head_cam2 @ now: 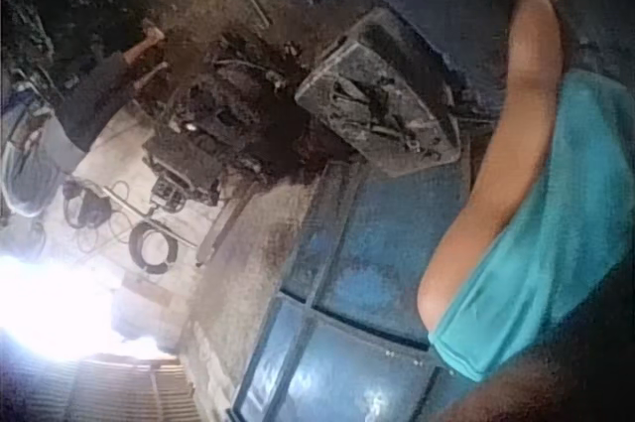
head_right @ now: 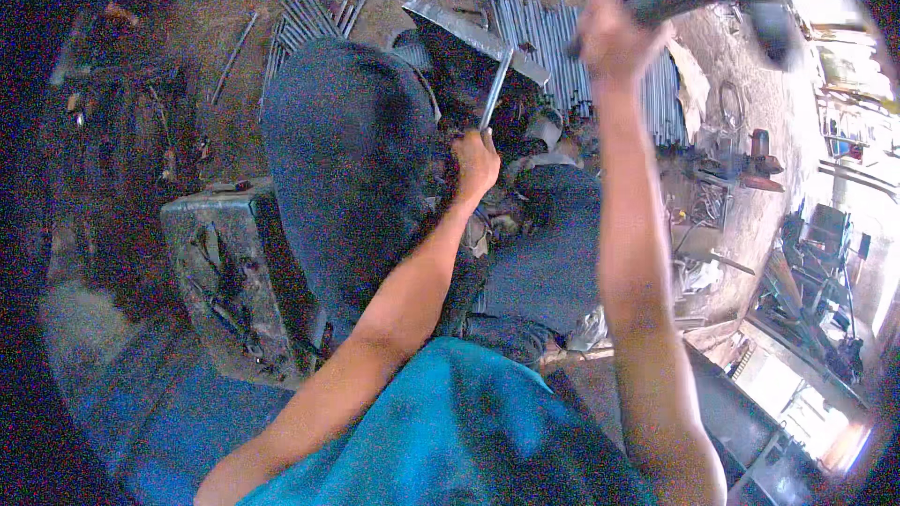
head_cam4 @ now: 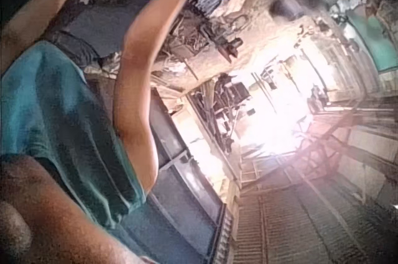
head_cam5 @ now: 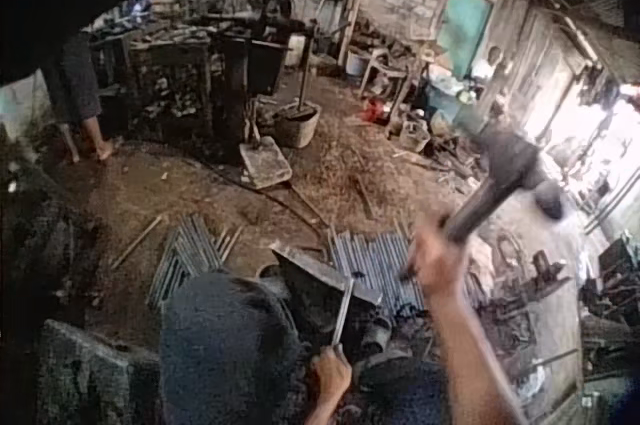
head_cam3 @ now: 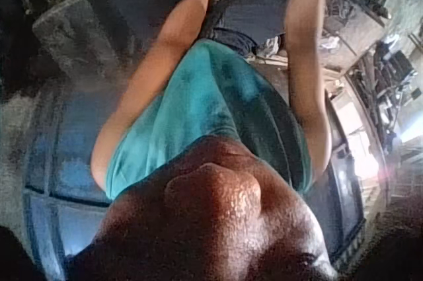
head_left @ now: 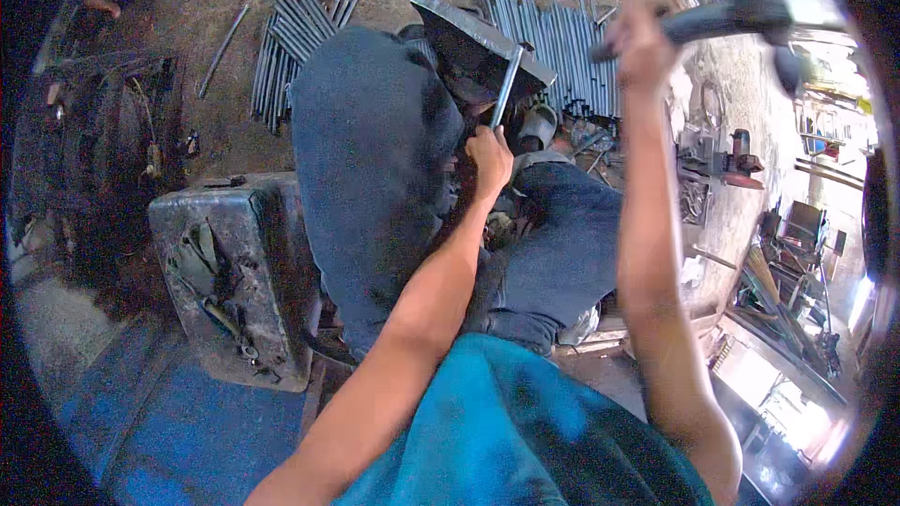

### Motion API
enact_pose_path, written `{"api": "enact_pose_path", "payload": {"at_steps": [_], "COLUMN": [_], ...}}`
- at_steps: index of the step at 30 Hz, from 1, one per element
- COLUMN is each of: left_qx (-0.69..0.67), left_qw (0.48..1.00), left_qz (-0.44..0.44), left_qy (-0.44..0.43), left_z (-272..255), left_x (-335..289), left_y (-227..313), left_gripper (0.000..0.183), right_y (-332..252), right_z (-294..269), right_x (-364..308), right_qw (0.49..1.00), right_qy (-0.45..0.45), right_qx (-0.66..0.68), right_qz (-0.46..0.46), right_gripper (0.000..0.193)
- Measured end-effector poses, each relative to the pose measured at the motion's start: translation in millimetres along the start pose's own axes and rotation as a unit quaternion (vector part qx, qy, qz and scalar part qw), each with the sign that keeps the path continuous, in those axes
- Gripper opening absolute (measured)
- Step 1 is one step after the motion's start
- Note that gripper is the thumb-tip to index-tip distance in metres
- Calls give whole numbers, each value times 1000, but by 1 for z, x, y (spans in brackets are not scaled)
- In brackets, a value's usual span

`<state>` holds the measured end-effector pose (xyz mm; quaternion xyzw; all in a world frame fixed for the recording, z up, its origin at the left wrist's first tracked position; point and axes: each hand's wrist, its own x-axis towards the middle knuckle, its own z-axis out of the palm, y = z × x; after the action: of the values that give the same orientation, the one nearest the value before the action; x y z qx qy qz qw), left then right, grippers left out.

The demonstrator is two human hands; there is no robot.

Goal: Manually straightening and checking metal rods using an anvil and hammer.

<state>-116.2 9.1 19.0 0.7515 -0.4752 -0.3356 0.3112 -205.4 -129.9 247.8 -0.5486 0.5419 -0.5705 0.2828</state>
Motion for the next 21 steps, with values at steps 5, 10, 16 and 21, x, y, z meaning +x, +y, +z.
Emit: {"api": "enact_pose_path", "payload": {"at_steps": [5, 10, 16, 21], "left_qx": [1, -5, -85, -104], "left_qw": [991, 999, 990, 988], "left_qz": [76, -39, -102, -66], "left_qy": [106, 37, 49, 91], "left_z": [22, 5, -2, -6], "left_x": [36, 4, -4, -16], "left_y": [-21, -7, -4, 13], "left_gripper": [30, 38, 49, 50], "right_y": [160, 74, -39, -128], "right_z": [-20, -35, -29, -62], "right_x": [-93, -57, -2, 66], "right_qw": [886, 924, 981, 976], "right_qy": [-119, -63, -37, -114], "right_qx": [-253, -22, 97, 174], "right_qz": [370, 376, 163, -60], "right_gripper": [22, 13, 20, 10]}}
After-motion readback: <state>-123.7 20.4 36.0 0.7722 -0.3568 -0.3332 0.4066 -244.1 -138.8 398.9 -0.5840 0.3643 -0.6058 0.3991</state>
